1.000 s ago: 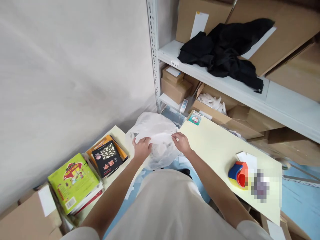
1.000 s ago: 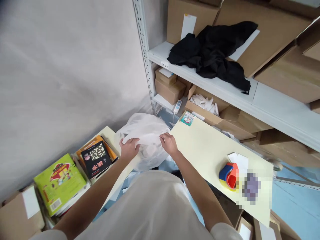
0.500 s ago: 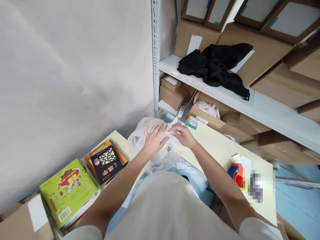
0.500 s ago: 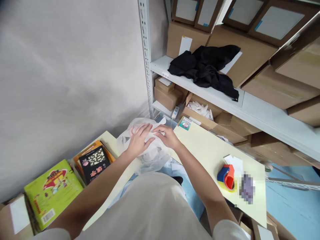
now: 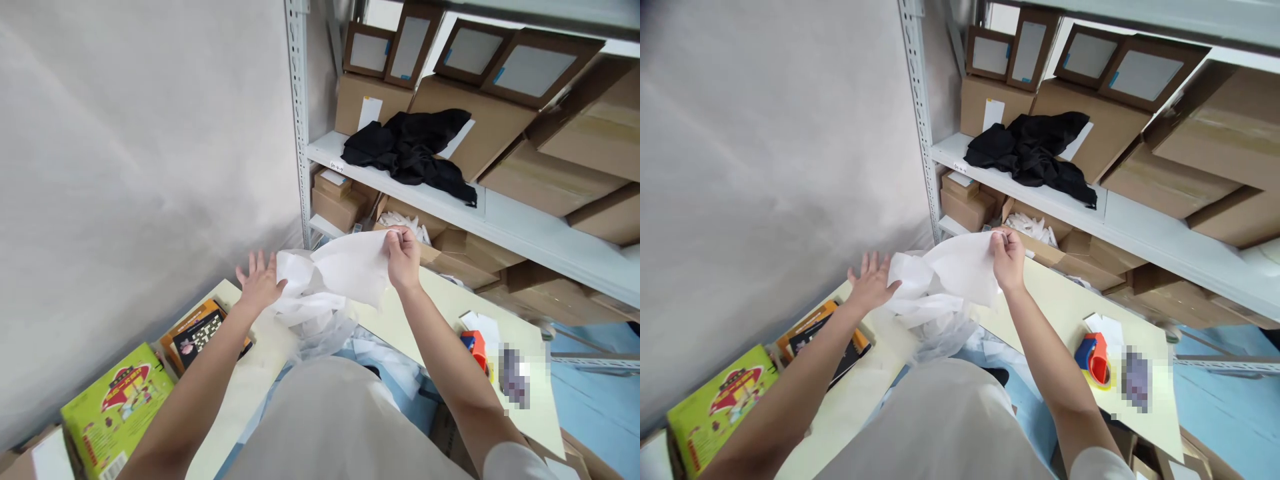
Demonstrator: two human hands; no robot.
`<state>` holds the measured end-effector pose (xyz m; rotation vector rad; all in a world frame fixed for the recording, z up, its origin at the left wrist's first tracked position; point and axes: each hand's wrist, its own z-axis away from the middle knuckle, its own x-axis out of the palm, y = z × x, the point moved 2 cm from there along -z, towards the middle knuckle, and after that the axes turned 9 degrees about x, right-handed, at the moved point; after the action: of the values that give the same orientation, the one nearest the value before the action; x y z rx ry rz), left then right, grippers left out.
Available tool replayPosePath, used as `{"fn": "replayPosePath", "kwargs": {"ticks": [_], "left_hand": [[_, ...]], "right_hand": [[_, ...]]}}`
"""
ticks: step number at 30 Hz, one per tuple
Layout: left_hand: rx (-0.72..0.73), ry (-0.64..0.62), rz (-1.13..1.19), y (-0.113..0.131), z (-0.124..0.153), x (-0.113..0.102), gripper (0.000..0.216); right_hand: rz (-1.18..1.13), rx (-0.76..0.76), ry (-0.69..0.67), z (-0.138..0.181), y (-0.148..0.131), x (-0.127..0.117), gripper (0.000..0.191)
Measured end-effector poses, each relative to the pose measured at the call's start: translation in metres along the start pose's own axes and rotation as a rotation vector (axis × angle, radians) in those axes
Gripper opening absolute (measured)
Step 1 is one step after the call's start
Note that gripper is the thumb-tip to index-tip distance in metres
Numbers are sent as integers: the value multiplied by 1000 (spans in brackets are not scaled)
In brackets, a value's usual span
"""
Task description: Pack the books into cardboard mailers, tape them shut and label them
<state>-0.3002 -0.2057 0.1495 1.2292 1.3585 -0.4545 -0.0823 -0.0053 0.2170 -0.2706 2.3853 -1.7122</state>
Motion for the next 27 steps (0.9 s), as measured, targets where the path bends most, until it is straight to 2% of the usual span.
{"fn": "replayPosePath", "kwargs": {"ticks": [3,5,7,8,10,13,17,19,21,24,27], "left_hand": [[111,37,59,41,-7,-15,84],[257,-14,174,82,-8,-12,105],[324,-35,248,122,-7,-1,120],[323,-5,271,139,-8,6,119],[312,59,286,160,-13,19,99],[349,88,234,162,-29,31,65],[416,32,148,138,-52,35,40],[436,9,149,135,-60,38,35],[465,6,186,142,-65,44,35],[517,18,245,166,-69,62,37],[579,-90,292,196,-71,89,32]], "right_hand": [[-79,-99,117,-8,-19,-2,24],[-150,-131,190,-11,-32,-2,25],[-208,-144,215,-10,-44,0,25],[-226,-149,216,-9,-50,0,24],[-232,-155,203,-6,-58,-3,25],[-188,-145,188,-3,-65,-20,26],[-87,-164,268,1,-62,-68,25],[-5,-192,305,5,-57,-94,25],[60,-196,339,12,-49,-120,24],[105,-164,390,27,-30,-158,23],[143,-100,401,43,-6,-197,24]]}}
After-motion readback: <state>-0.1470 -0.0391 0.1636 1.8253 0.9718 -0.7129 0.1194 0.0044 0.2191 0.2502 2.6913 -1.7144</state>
